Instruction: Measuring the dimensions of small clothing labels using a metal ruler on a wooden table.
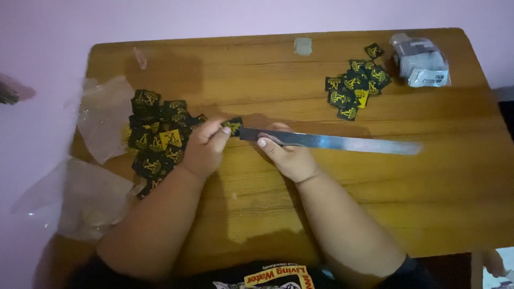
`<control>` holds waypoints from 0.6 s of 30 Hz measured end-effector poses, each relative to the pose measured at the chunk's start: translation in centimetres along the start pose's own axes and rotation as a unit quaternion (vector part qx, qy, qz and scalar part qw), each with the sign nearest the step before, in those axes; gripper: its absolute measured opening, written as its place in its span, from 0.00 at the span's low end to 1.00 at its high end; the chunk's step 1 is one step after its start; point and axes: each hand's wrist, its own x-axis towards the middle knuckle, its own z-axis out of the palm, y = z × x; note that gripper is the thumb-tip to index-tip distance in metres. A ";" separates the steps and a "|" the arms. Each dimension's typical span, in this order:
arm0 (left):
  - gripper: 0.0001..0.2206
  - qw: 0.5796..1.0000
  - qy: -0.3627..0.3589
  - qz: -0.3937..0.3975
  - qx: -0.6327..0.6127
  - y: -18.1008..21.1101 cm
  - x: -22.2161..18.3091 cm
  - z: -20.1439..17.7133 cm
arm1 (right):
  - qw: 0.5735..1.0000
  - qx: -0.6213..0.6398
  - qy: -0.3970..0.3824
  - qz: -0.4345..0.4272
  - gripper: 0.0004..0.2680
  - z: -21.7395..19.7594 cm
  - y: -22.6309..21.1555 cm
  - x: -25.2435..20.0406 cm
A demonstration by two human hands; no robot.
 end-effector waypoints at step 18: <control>0.08 0.984 -0.099 0.089 -0.121 0.0 -0.9 1.5 | 0.996 0.084 -0.020 -0.030 0.06 0.7 0.7 0.2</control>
